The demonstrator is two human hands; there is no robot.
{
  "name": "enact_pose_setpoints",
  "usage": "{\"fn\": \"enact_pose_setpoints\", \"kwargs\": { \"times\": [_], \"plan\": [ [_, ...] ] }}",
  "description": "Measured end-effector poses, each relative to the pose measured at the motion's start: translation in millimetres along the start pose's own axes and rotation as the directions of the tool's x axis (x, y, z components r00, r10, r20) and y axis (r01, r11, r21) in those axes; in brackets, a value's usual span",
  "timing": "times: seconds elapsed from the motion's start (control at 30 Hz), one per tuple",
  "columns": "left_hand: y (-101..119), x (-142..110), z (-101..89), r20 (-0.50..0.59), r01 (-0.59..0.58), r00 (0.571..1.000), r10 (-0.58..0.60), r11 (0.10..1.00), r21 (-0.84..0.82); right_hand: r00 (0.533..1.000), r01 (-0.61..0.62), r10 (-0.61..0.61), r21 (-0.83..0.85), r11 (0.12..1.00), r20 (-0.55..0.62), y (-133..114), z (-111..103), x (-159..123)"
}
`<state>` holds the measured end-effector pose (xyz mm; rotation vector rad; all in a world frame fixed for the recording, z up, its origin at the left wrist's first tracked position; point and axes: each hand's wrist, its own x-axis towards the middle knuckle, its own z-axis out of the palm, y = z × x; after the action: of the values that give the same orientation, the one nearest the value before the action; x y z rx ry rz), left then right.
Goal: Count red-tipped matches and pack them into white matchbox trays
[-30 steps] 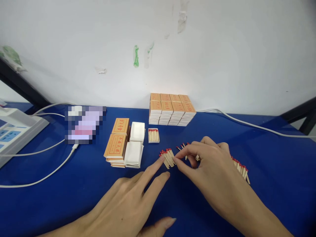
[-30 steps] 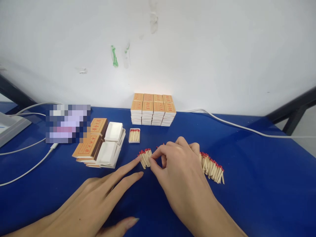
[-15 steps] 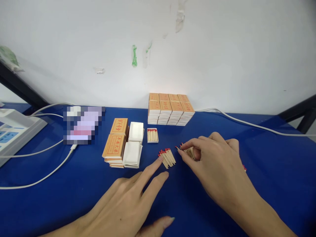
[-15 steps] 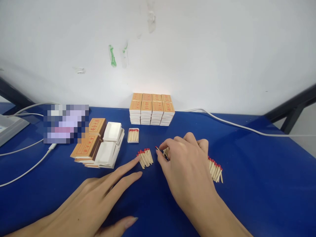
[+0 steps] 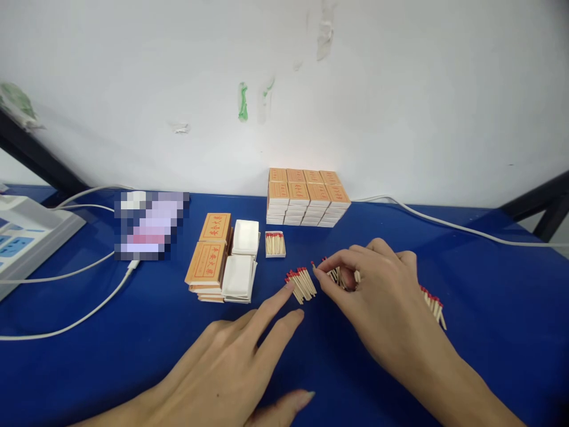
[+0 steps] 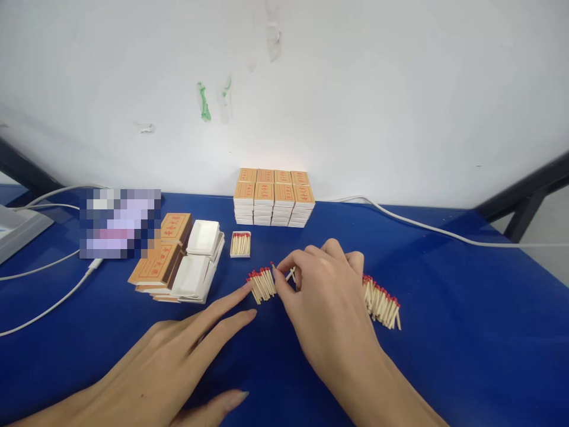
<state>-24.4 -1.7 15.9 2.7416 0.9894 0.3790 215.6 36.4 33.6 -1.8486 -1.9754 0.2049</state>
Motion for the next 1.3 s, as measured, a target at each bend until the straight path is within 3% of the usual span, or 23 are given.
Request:
{"fn": "enact_pose_setpoints", "kwargs": {
  "times": [0.2, 0.43, 0.63, 0.93, 1.1, 1.3],
  "plan": [
    [-1.5, 0.0, -0.2, -0.002, -0.01, 1.0, 0.01, 1.0, -0.011, 0.993, -0.063, 0.05, 0.126, 0.99, 0.105, -8.9, 2.0, -1.4],
    [0.3, 0.5, 0.8, -0.005, -0.001, 1.0, 0.0, 1.0, -0.028, 0.996, -0.043, 0.034, 0.108, 0.993, 0.084, -7.1, 2.3, 0.1],
    [-0.5, 0.9, -2.0, 0.008, 0.003, 1.0, -0.003, 1.0, 0.001, 0.999, 0.017, -0.026, -0.181, 0.983, -0.047, 4.6, -3.6, -1.9],
    [-0.1, 0.0, 0.3, 0.007, 0.0, 1.0, 0.0, 1.0, 0.0, 0.995, 0.074, -0.092, -0.381, 0.921, -0.028, 6.6, 4.8, -8.1],
    [-0.4, -0.1, 0.9, -0.019, 0.0, 1.0, -0.001, 1.0, -0.008, 0.998, 0.05, -0.056, -0.342, 0.938, -0.009, 5.8, 2.7, -7.0],
    [-0.5, 0.6, 2.0, 0.003, 0.003, 1.0, -0.003, 1.0, -0.022, 1.0, 0.013, -0.013, -0.14, 0.99, -0.002, 2.1, -2.8, -6.4]
  ]
}}
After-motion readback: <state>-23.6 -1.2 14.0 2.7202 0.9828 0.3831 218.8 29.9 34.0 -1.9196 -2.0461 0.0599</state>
